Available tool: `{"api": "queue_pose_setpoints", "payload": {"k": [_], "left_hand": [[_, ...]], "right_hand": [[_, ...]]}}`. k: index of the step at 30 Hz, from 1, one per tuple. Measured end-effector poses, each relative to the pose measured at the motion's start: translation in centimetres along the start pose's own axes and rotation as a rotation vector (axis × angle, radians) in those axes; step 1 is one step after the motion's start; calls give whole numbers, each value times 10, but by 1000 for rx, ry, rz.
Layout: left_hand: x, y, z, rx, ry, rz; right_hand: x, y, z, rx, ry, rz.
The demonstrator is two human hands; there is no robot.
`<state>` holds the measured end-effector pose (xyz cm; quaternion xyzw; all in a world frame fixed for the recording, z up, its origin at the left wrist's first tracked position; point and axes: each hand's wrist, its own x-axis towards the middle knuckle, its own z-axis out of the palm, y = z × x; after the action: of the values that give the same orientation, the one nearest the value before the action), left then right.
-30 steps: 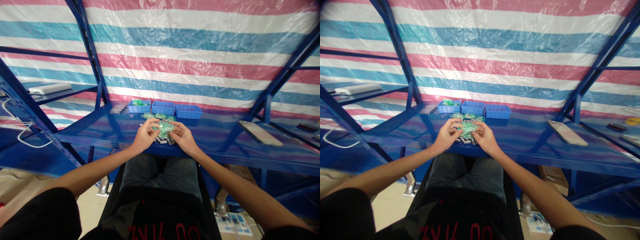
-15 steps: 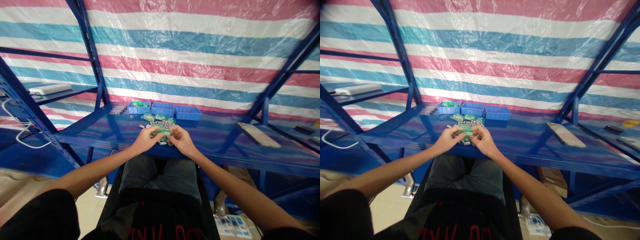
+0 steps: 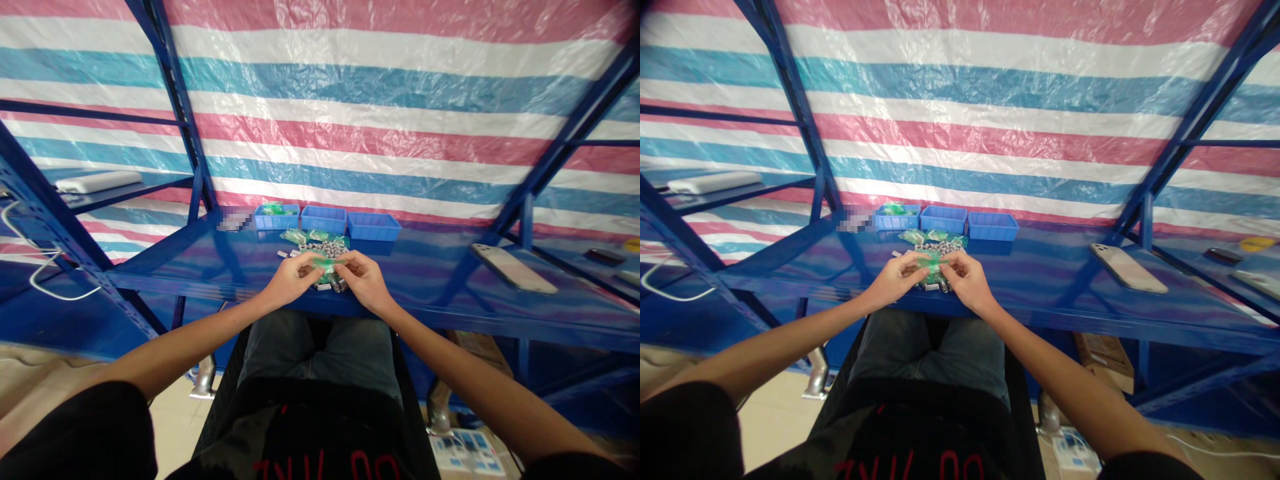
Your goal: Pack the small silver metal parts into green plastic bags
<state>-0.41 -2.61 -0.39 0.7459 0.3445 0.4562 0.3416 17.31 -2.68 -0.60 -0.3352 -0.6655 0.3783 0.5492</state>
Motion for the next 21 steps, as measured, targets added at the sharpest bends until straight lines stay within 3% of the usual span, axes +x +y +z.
{"api": "queue_pose_setpoints", "payload": {"k": [3,9,14,21], "left_hand": [[-1,-1,1,-7,-17,-18],[-1,-4,-1,125,38,50],[1,-5,-2,185,0,58],[1,-1,-2,266,36,58]], "right_hand": [[0,0,0,20,6,10],[0,9,-2,-60,-139,19],[-1,16,-6,-212,-78,-39],[-2,3,-4,-310,-89,-76]]}}
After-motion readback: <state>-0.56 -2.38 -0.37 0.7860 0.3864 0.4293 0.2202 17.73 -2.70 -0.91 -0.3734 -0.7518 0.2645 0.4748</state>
